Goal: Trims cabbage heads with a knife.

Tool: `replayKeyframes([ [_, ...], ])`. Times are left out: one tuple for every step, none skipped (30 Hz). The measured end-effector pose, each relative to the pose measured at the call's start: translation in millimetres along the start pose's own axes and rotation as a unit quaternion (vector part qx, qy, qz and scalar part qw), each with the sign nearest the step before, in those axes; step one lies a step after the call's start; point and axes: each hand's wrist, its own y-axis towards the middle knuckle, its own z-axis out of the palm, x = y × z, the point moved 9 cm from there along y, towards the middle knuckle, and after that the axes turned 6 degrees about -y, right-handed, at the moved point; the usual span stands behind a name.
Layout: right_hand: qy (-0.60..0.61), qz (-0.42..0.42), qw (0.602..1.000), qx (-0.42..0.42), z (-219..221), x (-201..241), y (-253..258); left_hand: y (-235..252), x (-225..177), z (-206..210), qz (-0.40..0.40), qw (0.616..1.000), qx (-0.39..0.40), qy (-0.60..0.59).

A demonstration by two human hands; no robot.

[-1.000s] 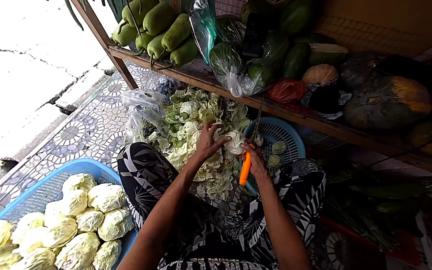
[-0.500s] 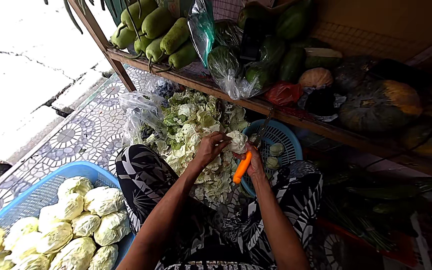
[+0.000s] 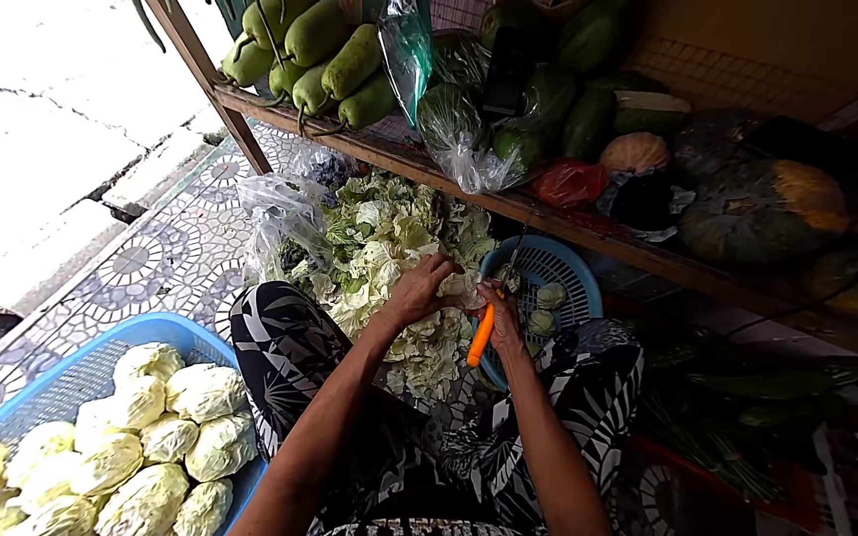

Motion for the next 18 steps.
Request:
replayKeyframes([
  [-0.007,-0.001,1.0,0.001,0,0,1,0,-2,6,0.012,1.0,0.018,0.016],
  [-0.015,-0.002,1.0,0.001,0,0,1,0,-4,8,0.022,0.999,0.023,0.02],
  [-0.023,-0.005,1.0,0.0,0,1,1,-1,-5,9,0.028,0.999,0.021,0.017],
  [-0.032,-0.009,0.999,-0.001,0,3,1,-1,-5,7,0.029,0.999,0.015,0.008],
  [-0.038,-0.013,0.999,-0.001,0,4,1,-1,-5,5,0.028,1.0,0.009,0.0],
  [-0.042,-0.016,0.999,-0.002,0,5,1,-1,-6,3,0.028,1.0,0.003,-0.002],
  [-0.044,-0.019,0.999,-0.004,-1,5,2,-1,-7,2,0.035,0.999,-0.005,0.006],
  [-0.047,-0.02,0.999,-0.004,-2,5,3,-2,-9,1,0.047,0.999,-0.019,0.017],
  [-0.049,-0.019,0.999,-0.006,-3,5,3,-2,-12,-1,0.058,0.997,-0.035,0.026],
  [-0.053,-0.017,0.998,-0.006,-4,6,3,-1,-13,-4,0.06,0.996,-0.052,0.032],
  [-0.057,-0.016,0.998,-0.005,-5,6,2,-1,-12,-8,0.051,0.996,-0.067,0.036],
  [-0.059,-0.015,0.998,-0.004,-5,7,1,-1,-9,-12,0.033,0.995,-0.082,0.04],
  [-0.055,-0.014,0.998,-0.001,-4,9,0,-1,-4,-17,0.009,0.994,-0.099,0.05],
  [-0.048,-0.014,0.999,0.005,-4,10,-1,-1,2,-22,-0.022,0.991,-0.115,0.06],
  [-0.04,-0.015,0.999,0.009,-3,12,-1,-1,9,-27,-0.051,0.989,-0.126,0.063],
  [-0.033,-0.018,0.999,0.008,-3,13,-1,0,15,-30,-0.072,0.987,-0.13,0.062],
  [-0.029,-0.02,0.999,0.006,-3,13,-1,-1,18,-31,-0.077,0.986,-0.134,0.058],
  [-0.026,-0.023,0.999,0.001,-5,11,0,-1,18,-28,-0.071,0.988,-0.125,0.052],
])
